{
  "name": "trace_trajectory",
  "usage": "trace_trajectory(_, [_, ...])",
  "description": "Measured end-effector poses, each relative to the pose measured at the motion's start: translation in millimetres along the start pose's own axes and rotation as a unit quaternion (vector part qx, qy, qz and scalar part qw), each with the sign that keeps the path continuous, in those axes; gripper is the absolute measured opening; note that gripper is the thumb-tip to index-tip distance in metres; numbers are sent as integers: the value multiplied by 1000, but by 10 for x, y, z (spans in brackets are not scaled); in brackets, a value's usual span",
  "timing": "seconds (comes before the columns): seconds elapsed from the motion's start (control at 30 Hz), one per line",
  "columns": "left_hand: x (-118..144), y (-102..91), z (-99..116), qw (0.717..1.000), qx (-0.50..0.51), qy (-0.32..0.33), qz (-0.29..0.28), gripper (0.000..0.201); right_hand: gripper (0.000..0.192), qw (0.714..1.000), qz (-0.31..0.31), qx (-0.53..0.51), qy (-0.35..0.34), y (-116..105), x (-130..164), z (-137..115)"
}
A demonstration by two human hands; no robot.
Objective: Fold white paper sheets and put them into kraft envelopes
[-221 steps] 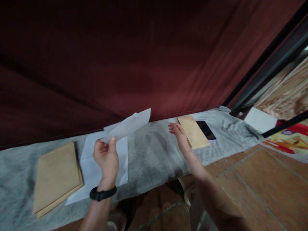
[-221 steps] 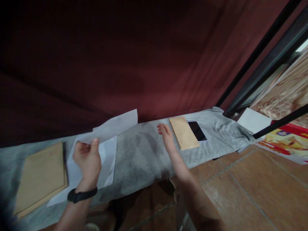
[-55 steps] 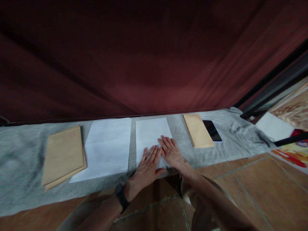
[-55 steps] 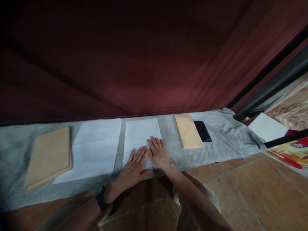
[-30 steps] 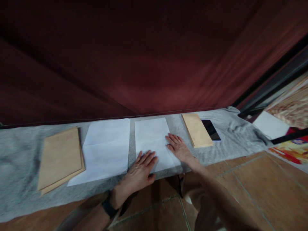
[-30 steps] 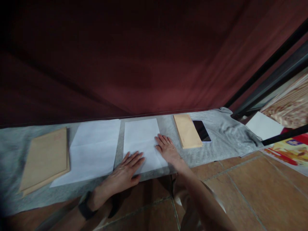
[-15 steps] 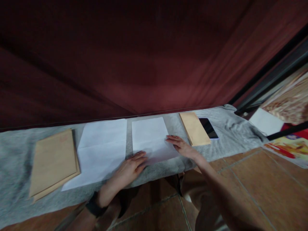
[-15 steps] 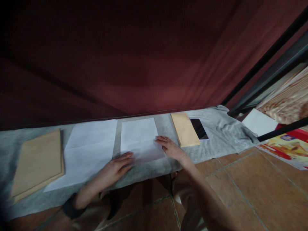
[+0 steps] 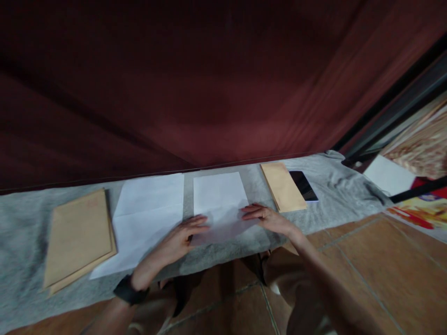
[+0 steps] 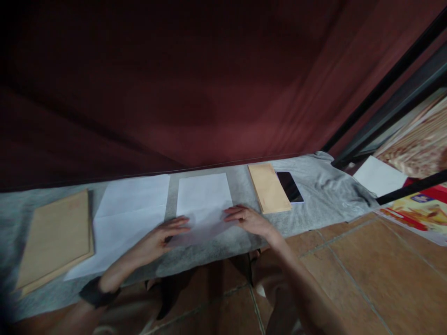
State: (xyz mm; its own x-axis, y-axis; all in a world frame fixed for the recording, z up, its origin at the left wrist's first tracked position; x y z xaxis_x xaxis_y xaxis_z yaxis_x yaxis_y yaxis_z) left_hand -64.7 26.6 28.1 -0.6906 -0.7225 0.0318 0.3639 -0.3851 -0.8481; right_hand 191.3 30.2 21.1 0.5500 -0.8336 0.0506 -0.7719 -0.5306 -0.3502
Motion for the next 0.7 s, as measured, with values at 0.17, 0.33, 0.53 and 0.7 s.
trace_trajectory(0.17, [4, -79, 20, 999, 40, -29, 2, 30, 36, 999, -16, -48, -7, 31, 55, -195])
trace_trajectory(0.33, [19, -89, -219, 982, 98, -159, 24, 41, 36, 997, 46, -58, 26, -33, 0, -115])
trace_trajectory(0.53, [-74, -169, -363, 967, 155, -174, 107, 46, 30, 986, 123, -52, 103, -174, -27, 149])
trace_trajectory(0.7, [-138, -152, -494, 948, 204, -214, 114, 51, 37, 973, 178, -100, 111, -262, -80, 214])
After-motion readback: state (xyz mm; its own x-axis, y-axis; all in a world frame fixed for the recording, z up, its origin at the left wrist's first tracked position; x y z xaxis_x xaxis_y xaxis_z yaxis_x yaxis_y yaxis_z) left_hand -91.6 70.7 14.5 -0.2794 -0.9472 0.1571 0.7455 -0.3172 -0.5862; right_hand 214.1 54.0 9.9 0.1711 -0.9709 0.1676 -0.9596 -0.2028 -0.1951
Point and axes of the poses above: each hand's wrist, its own x-axis away from the middle knuckle, its own y-axis out of the palm, z = x × y, the point moved 10 cm from there along -x, towards the middle knuckle, and after that the axes turned 14 degrees about -x, right-handed, at the moved point
